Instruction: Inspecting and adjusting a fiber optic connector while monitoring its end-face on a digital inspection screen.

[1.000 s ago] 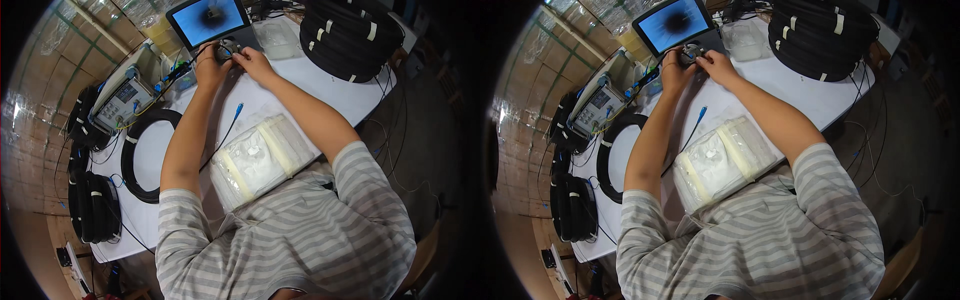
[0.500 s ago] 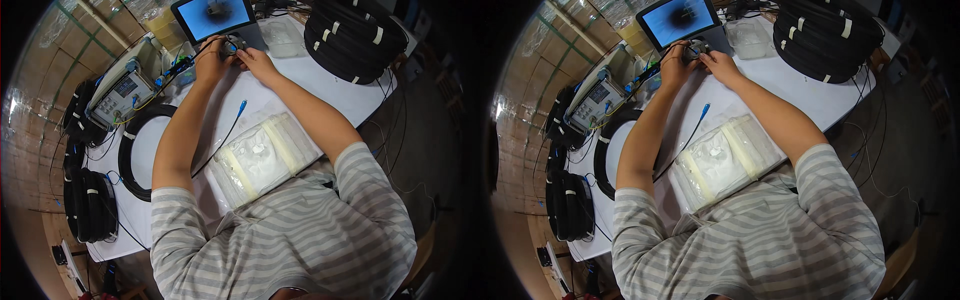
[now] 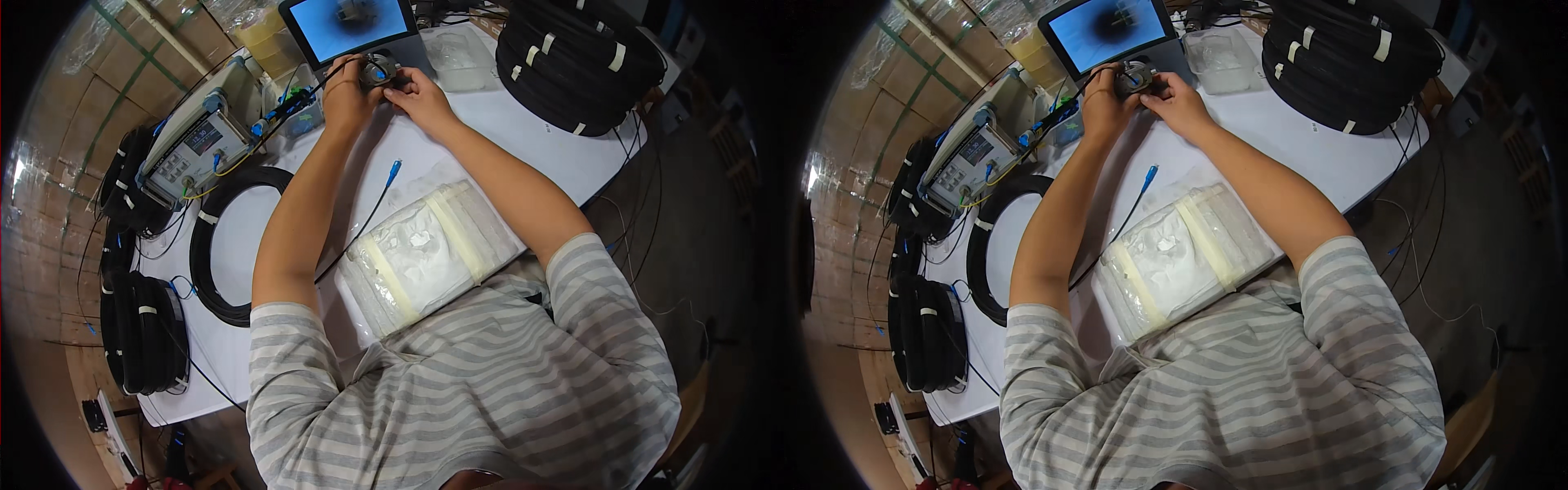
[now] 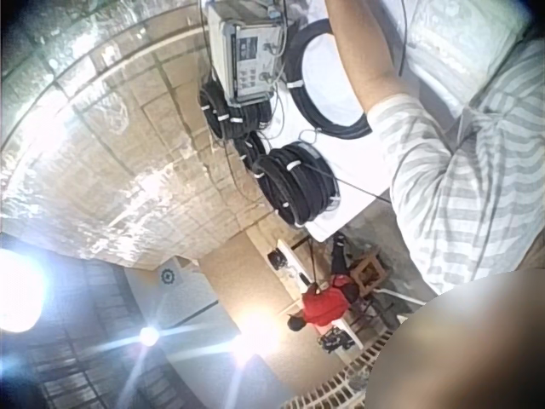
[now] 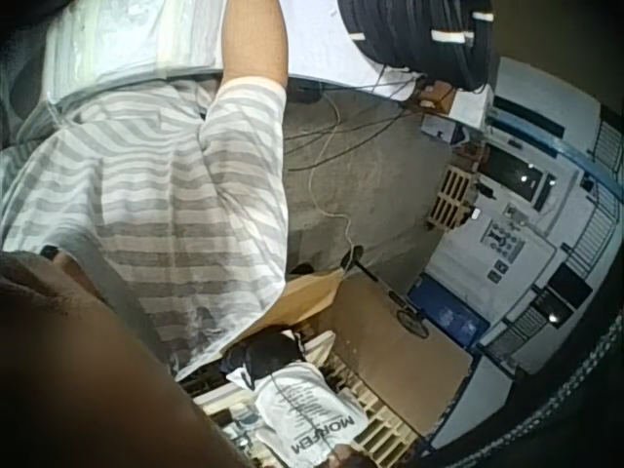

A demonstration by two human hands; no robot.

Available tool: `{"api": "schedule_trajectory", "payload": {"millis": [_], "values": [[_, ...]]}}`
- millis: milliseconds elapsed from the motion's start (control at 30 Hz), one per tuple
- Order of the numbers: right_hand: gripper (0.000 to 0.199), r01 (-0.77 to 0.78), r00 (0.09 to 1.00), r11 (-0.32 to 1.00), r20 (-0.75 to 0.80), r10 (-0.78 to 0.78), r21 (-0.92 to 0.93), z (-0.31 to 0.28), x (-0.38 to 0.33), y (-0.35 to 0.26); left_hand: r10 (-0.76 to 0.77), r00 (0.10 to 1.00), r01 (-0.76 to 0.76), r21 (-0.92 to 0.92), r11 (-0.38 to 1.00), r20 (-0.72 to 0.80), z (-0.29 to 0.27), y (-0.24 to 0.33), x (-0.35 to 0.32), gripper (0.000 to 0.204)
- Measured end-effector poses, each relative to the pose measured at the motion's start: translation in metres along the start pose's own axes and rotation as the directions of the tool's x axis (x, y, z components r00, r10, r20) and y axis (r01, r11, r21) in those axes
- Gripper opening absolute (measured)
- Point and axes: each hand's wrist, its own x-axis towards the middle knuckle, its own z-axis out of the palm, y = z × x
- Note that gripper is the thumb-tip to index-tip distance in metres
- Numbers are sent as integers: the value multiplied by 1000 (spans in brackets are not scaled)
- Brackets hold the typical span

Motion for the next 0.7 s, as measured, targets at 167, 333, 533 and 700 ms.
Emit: {"api": "schedule_trajectory", "payload": {"millis": [167,333,533,700], "values": [[40,-29,999,1000,26,29,5,-3,-2,-2,2,999,2,-71,997,50,-6,3,1,62],[35,-48,999,999,23,48,-4,-6,-2,-2,-7,999,11,-70,997,49,-6,8,1,62],[29,-66,998,997,13,66,-33,-7,-3,-3,-80,996,80,5,997,31,0,11,2,62],[27,-68,997,996,22,69,-48,-8,-4,-5,-23,1000,23,28,999,15,1,10,1,61]]}}
